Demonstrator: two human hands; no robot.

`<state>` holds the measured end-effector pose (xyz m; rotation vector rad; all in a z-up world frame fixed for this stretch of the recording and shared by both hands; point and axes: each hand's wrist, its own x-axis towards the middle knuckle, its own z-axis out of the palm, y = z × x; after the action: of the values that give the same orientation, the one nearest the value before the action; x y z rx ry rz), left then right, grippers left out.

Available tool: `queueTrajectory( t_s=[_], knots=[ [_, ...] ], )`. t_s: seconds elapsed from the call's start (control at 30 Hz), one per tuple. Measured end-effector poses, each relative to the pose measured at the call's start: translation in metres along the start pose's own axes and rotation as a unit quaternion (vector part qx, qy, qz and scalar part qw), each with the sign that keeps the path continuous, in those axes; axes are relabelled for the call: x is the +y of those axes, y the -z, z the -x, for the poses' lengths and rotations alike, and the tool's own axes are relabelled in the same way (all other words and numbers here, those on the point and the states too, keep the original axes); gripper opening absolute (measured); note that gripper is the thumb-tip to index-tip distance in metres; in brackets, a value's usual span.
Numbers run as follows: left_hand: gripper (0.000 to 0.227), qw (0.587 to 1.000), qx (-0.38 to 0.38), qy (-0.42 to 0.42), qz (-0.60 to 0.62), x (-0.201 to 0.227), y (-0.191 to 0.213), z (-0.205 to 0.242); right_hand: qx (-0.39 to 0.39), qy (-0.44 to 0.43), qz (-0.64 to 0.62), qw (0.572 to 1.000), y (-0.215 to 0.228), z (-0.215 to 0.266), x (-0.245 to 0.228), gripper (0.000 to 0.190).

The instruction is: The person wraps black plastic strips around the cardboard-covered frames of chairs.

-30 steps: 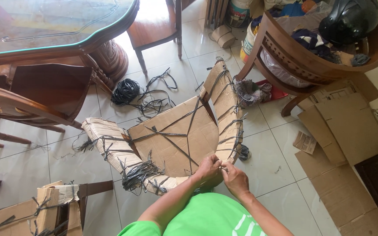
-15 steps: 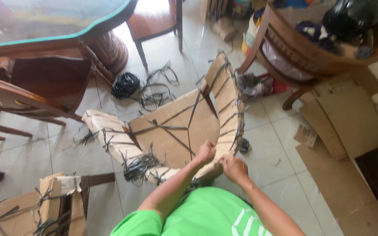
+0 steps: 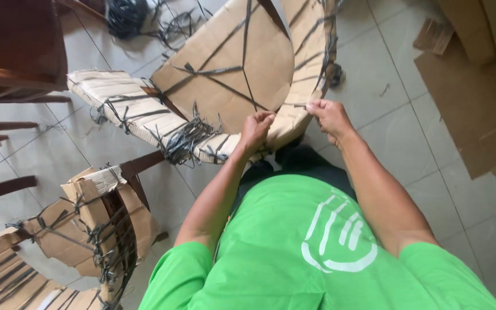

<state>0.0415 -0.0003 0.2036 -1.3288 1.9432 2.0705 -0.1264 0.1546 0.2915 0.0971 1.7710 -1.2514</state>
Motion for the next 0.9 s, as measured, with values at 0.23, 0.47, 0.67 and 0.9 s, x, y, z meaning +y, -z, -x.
queueTrajectory(
  t_s=[0.23, 0.47, 0.67, 0.9],
  knots=[
    [0.038, 0.997, 0.02, -0.078, -0.004, 0.018, -0.005, 0.01, -0.021, 0.043, 0.019, 0.999, 0.006, -0.013, 0.01, 0.014],
    [0.047, 0.879, 0.062, -0.271, -0.387, 0.084, -0.054, 0.018, -0.057, 0.123, 0.12, 0.983, 0.022, -0.017, -0.011, 0.017],
    [0.011, 0.813, 0.105, -0.359, -0.446, 0.065, -0.076, -0.013, -0.088, 0.176, 0.204, 0.959, 0.043, -0.032, -0.016, 0.012],
    [0.016, 0.941, -0.007, -0.107, -0.322, 0.055, -0.059, -0.022, -0.097, 0.188, 0.315, 0.925, 0.079, -0.067, 0.024, 0.005]
  ],
)
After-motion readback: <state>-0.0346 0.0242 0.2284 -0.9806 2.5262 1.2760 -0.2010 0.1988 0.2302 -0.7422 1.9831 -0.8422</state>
